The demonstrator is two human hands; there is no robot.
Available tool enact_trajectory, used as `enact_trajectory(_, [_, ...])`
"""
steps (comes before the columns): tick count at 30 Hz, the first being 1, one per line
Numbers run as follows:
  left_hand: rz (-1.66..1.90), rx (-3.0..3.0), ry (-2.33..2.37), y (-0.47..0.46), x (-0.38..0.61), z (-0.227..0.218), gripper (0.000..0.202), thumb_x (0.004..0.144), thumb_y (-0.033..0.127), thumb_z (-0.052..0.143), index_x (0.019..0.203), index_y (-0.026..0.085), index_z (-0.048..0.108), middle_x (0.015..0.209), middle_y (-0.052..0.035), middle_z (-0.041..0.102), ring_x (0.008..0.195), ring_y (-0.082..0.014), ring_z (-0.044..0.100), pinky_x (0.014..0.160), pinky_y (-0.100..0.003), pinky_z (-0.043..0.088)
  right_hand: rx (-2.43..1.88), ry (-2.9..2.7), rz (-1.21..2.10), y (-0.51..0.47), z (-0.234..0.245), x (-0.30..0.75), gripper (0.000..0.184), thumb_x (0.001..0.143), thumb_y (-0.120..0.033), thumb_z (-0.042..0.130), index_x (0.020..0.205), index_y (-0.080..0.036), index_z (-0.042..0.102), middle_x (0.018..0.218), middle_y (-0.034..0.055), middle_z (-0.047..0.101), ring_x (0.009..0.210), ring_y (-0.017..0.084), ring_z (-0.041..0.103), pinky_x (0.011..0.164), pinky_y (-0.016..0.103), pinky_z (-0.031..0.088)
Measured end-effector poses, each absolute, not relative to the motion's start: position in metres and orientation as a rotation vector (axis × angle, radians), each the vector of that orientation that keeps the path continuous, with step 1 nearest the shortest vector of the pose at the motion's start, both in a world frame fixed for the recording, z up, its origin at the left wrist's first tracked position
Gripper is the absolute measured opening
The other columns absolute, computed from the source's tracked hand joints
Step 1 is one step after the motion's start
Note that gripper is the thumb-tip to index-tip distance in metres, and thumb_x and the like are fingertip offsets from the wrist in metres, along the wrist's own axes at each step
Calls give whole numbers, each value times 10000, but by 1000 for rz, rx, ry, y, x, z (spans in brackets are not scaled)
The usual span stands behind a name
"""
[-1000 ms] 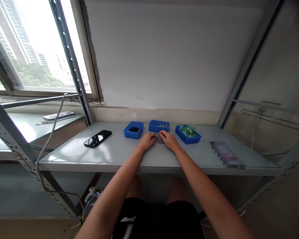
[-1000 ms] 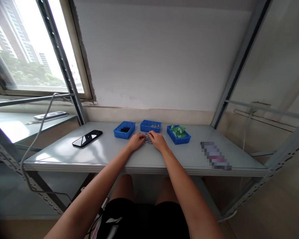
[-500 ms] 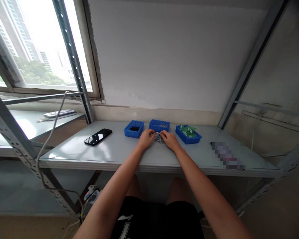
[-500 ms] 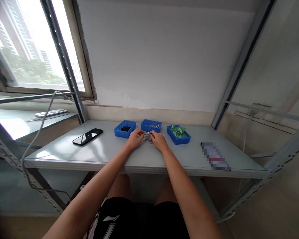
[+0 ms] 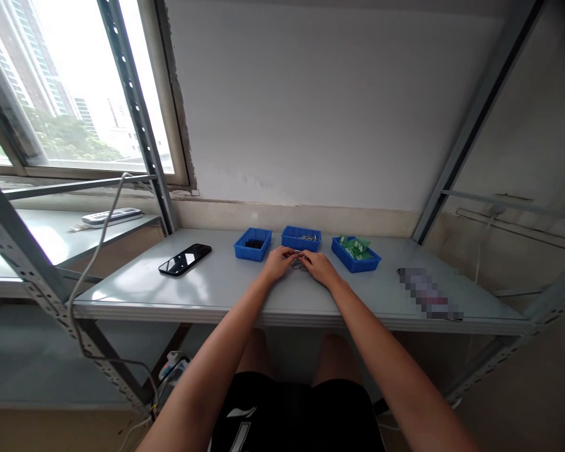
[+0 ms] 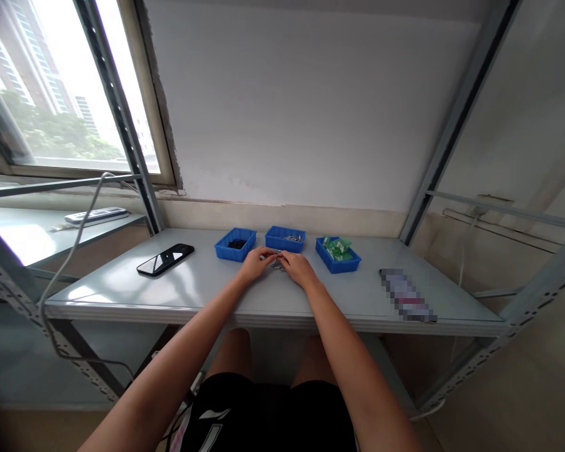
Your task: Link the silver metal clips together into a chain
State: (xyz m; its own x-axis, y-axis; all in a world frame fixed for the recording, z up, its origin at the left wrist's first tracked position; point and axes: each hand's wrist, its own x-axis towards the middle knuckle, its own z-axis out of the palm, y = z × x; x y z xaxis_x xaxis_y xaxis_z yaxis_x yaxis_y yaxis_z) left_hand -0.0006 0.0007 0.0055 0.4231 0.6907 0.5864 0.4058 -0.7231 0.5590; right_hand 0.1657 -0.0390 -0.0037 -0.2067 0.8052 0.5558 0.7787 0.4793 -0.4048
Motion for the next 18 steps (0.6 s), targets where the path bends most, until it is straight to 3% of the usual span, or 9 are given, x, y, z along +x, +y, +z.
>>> enact_trajectory(5, [1206,2401,1008,0,-1,5,189,815,261,540,857,137,676,854,-74,656,781,-178,601,701,-273,466,-1317,-1930,35,-40,-2,166,215,888,-305,460,988,-201,619,822,46,686,749,176,625,672,257,413])
enact_trajectory(12, [1103,2564,992,-8,2,4,93,732,227,600,732,151,654,784,-55,638,755,-184,581,699,-272,447,-1284,-1917,55,-44,0,162,262,863,-429,489,903,-203,615,747,30,678,696,162,625,633,241,419])
enact_trajectory(18, [1069,2636,968,-12,3,5,86,722,205,581,727,156,652,767,-63,633,776,-201,584,701,-273,440,-1278,-1919,55,-46,1,161,239,857,-414,498,867,-205,613,702,20,670,660,158,616,606,237,405])
